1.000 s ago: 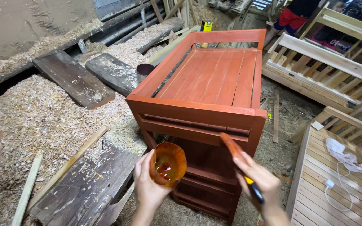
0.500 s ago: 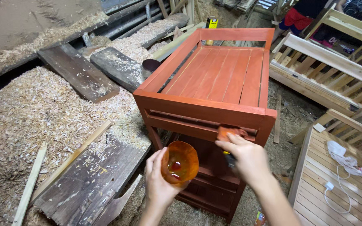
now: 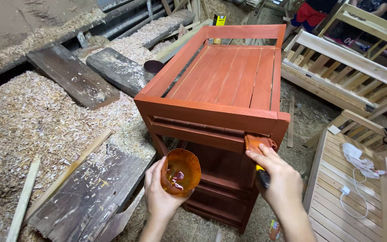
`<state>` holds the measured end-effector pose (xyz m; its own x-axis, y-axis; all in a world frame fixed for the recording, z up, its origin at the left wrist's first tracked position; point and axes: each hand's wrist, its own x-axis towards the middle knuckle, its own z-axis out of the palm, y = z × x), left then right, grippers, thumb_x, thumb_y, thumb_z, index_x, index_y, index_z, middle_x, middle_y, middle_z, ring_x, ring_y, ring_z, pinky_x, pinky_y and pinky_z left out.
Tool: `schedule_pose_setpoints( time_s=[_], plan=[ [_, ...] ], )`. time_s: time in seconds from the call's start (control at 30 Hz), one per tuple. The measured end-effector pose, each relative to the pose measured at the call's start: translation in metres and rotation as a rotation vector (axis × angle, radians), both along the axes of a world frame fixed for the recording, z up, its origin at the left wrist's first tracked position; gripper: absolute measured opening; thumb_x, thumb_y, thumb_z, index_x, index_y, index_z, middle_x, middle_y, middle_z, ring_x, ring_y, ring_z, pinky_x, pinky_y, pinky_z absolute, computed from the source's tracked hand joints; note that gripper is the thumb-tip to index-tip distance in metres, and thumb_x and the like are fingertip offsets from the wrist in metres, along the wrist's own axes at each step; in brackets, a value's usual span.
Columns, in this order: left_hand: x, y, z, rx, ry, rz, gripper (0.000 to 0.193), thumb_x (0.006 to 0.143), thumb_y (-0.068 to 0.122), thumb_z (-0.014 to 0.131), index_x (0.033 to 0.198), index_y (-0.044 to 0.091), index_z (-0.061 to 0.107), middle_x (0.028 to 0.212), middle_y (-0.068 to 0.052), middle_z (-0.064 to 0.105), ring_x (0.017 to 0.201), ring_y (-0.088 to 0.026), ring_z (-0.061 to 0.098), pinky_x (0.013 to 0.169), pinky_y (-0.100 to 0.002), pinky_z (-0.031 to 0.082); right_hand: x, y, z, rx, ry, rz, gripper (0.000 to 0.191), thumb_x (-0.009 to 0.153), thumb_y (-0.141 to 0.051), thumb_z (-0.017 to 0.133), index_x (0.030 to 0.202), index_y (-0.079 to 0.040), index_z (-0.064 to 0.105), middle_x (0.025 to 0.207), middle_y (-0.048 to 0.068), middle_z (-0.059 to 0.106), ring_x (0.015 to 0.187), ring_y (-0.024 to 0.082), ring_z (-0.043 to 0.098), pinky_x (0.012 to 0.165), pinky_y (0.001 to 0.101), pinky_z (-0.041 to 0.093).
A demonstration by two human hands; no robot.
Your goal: The person applies reddish-orange stain to a small wooden shelf unit, holding a stain container in one hand and a brush in the other. They brush the top surface, rails, side panels, and lower shelves, dipping the brush into the container as they coat different parts of the furniture.
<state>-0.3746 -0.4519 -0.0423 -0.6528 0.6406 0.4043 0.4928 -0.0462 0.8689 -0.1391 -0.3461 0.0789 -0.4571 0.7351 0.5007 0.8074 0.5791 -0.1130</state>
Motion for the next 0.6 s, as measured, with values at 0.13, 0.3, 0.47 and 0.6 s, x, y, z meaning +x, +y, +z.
schedule_pose_setpoints(
  time_s=[0.13,0.3,0.47,0.6],
  plan=[
    [-0.003,-0.003,-0.004,-0.058,-0.024,0.005,0.113,0.040,0.024,0.102,0.139,0.009,0.050,0.130,-0.014,0.053,0.118,-0.031,0.060,0.103,-0.043,0.051,-0.013,0.002,-0.011,-0.001,0.019,-0.038,0.055,0.067,0.001,0.071,0.113,-0.029,0.078,0.132,0.014,0.067,0.122,0.028,0.064,0.098,0.0396,0.054],
    [-0.014,-0.012,-0.007,-0.182,-0.068,0.058,0.125,0.036,0.027,0.105,0.147,0.011,0.047,0.133,-0.015,0.050,0.120,-0.031,0.059,0.104,-0.043,0.050,-0.064,0.009,-0.046,-0.004,0.138,0.121,0.052,0.071,0.003,0.067,0.112,-0.028,0.080,0.129,0.016,0.069,0.122,0.030,0.066,0.101,0.0401,0.055],
    [-0.033,-0.031,-0.007,-0.013,0.018,0.125,0.110,0.039,0.021,0.102,0.137,0.008,0.052,0.130,-0.015,0.056,0.119,-0.032,0.060,0.102,-0.043,0.051,-0.118,0.020,-0.067,-0.080,0.149,0.240,0.046,0.071,-0.002,0.068,0.109,-0.025,0.080,0.126,0.020,0.068,0.119,0.032,0.066,0.094,0.0413,0.056],
    [-0.047,-0.044,-0.008,-0.065,0.009,0.168,0.115,0.035,0.016,0.101,0.138,0.008,0.051,0.129,-0.016,0.054,0.121,-0.034,0.057,0.104,-0.044,0.047,-0.173,0.035,-0.082,-0.226,0.126,0.284,0.045,0.072,-0.005,0.070,0.109,-0.028,0.080,0.127,0.014,0.069,0.113,0.031,0.068,0.092,0.0427,0.056]
  ],
)
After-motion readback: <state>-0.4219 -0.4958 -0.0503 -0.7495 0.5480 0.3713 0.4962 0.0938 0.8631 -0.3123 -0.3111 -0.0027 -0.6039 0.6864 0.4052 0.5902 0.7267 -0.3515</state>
